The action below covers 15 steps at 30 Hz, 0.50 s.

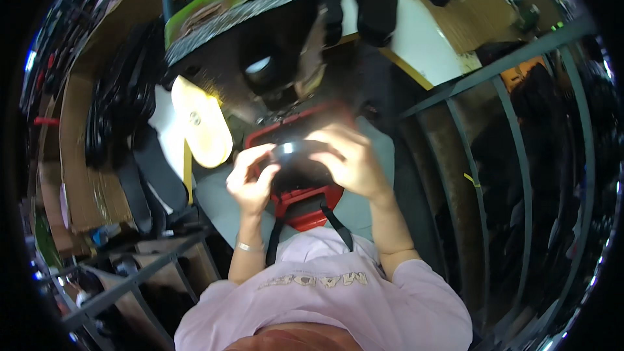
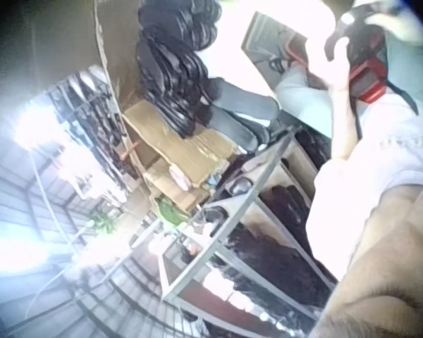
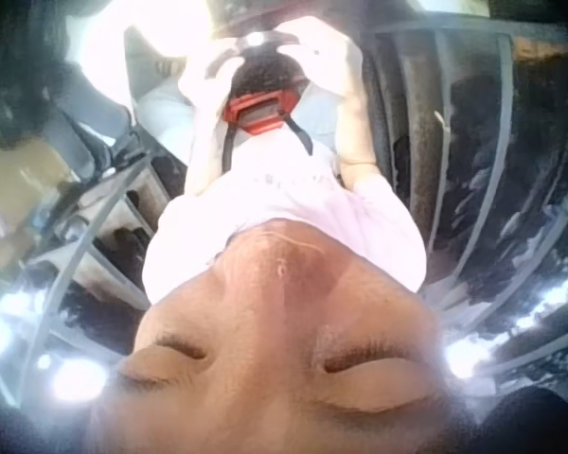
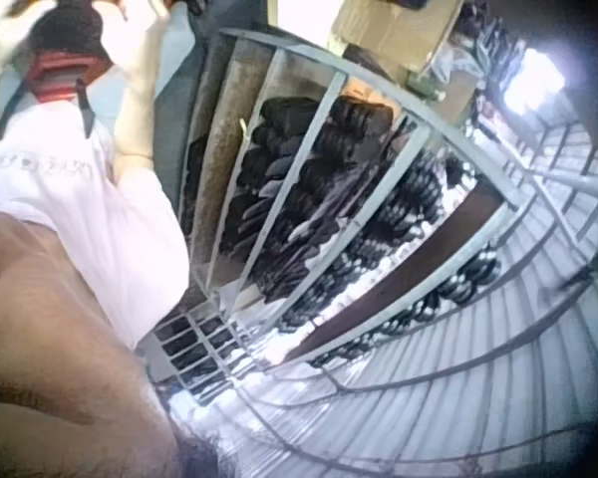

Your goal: The person repeatedly picks up black shoe insoles from a red basket and presses them against a green grinding machine to smooth the edges. After processing, the insoles are placed on a nearby surface. The person continues this cycle for multiple insoles throughout the clip.

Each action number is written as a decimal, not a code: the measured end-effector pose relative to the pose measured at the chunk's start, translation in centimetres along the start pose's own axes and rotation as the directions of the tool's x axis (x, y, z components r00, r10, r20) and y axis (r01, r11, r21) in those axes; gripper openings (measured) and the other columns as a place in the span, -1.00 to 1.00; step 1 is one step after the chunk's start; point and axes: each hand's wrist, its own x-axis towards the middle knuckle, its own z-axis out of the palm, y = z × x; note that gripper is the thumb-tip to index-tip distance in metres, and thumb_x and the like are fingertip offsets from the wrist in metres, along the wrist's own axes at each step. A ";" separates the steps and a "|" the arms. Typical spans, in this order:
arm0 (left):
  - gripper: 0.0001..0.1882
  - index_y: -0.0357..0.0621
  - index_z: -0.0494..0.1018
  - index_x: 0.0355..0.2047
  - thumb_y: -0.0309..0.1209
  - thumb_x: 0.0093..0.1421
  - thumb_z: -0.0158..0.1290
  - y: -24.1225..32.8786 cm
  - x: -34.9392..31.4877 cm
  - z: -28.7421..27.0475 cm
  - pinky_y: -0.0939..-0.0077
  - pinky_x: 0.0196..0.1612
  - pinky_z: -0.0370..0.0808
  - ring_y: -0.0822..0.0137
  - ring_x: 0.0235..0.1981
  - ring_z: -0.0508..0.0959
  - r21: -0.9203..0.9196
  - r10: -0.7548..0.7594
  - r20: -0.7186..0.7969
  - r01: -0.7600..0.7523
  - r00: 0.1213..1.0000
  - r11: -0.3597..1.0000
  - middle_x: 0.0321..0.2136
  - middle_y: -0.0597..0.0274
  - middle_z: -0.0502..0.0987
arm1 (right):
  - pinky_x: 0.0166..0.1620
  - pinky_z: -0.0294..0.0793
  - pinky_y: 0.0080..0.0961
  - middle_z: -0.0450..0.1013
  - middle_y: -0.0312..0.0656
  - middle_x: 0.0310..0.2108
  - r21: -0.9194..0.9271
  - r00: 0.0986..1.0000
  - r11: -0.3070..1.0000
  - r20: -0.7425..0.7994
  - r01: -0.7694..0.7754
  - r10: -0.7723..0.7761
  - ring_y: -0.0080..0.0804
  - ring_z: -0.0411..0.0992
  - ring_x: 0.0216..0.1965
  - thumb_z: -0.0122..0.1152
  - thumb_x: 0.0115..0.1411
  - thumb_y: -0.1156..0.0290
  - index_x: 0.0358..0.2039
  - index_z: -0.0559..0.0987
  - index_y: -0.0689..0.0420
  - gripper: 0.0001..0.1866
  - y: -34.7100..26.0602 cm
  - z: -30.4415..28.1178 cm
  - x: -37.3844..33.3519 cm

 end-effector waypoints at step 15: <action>-0.51 -0.20 0.55 -0.12 -0.71 -0.15 0.16 -2.1 -4.4 -17.1 0.20 -0.02 0.35 0.06 -0.13 0.48 0.888 0.098 -0.225 0.163 0.969 0.429 -0.16 0.11 0.57 | -0.07 0.49 -0.33 0.52 -0.14 -0.18 -0.600 0.854 0.792 -0.349 0.112 -0.385 -0.13 0.48 -0.11 0.19 -0.03 0.72 -0.25 0.56 0.17 -0.71 16.0 -12.6 14.0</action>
